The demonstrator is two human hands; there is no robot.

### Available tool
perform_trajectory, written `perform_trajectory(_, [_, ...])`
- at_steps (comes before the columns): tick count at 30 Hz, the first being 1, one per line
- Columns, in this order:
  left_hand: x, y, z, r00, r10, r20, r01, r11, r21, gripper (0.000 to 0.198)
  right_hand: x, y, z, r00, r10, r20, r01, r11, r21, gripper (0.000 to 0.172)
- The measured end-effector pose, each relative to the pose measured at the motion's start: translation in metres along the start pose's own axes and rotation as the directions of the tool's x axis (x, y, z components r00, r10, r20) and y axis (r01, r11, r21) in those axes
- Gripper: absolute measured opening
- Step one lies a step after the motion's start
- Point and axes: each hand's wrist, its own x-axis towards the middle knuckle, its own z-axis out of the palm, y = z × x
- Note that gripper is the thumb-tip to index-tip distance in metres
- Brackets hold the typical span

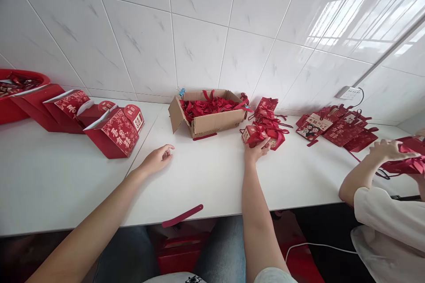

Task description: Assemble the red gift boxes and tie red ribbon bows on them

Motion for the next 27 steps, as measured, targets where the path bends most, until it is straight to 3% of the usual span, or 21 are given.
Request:
perform_trajectory(3, [0.0,-0.001,0.004,1.0,0.003,-0.011,-0.003,1.0,0.0,0.037,0.002,0.008,0.003,0.993,0.091,-0.07,-0.09,0.996,0.016,0.093])
perform_trajectory(6, [0.0,-0.002,0.005,1.0,0.002,-0.023,-0.002,1.0,-0.006,0.041,0.006,0.016,0.004,0.991,0.132,-0.034,-0.13,0.989,0.072,0.078])
perform_trajectory(13, [-0.001,-0.003,0.007,0.996,0.033,-0.079,-0.036,0.999,-0.038,0.043,0.008,0.023,-0.001,0.994,0.042,0.096,-0.05,0.995,0.087,0.037])
perform_trajectory(16, [-0.001,0.001,0.007,0.978,0.053,-0.2,-0.062,0.997,-0.039,0.039,0.004,0.022,-0.002,0.989,-0.018,0.146,0.007,0.997,0.071,0.029])
perform_trajectory(18, [-0.002,0.004,0.003,0.942,0.045,-0.332,-0.054,0.998,-0.019,0.04,0.002,0.021,-0.003,0.986,-0.038,0.161,0.028,0.997,0.065,0.031])
perform_trajectory(20, [-0.006,0.005,-0.005,0.842,-0.004,-0.539,0.012,1.0,0.011,0.047,0.0,0.021,-0.003,0.985,-0.042,0.167,0.032,0.998,0.06,0.032])
perform_trajectory(21, [-0.008,0.004,-0.011,0.753,-0.04,-0.656,0.068,0.998,0.017,0.054,-0.001,0.021,-0.004,0.985,-0.041,0.17,0.032,0.998,0.058,0.032])
perform_trajectory(24, [-0.019,-0.005,-0.03,0.39,-0.153,-0.908,0.253,0.966,-0.055,0.088,-0.002,0.022,-0.004,0.982,-0.043,0.184,0.034,0.998,0.052,0.032])
perform_trajectory(25, [-0.022,-0.01,-0.036,0.314,-0.188,-0.931,0.287,0.953,-0.096,0.099,-0.002,0.022,-0.004,0.981,-0.043,0.188,0.034,0.998,0.05,0.033])
perform_trajectory(26, [-0.025,-0.015,-0.041,0.278,-0.225,-0.934,0.304,0.943,-0.137,0.107,-0.002,0.022,-0.005,0.98,-0.041,0.192,0.033,0.998,0.048,0.034])
perform_trajectory(27, [-0.027,-0.021,-0.045,0.276,-0.27,-0.922,0.311,0.933,-0.18,0.113,-0.002,0.022,-0.005,0.98,-0.038,0.196,0.03,0.998,0.046,0.034])
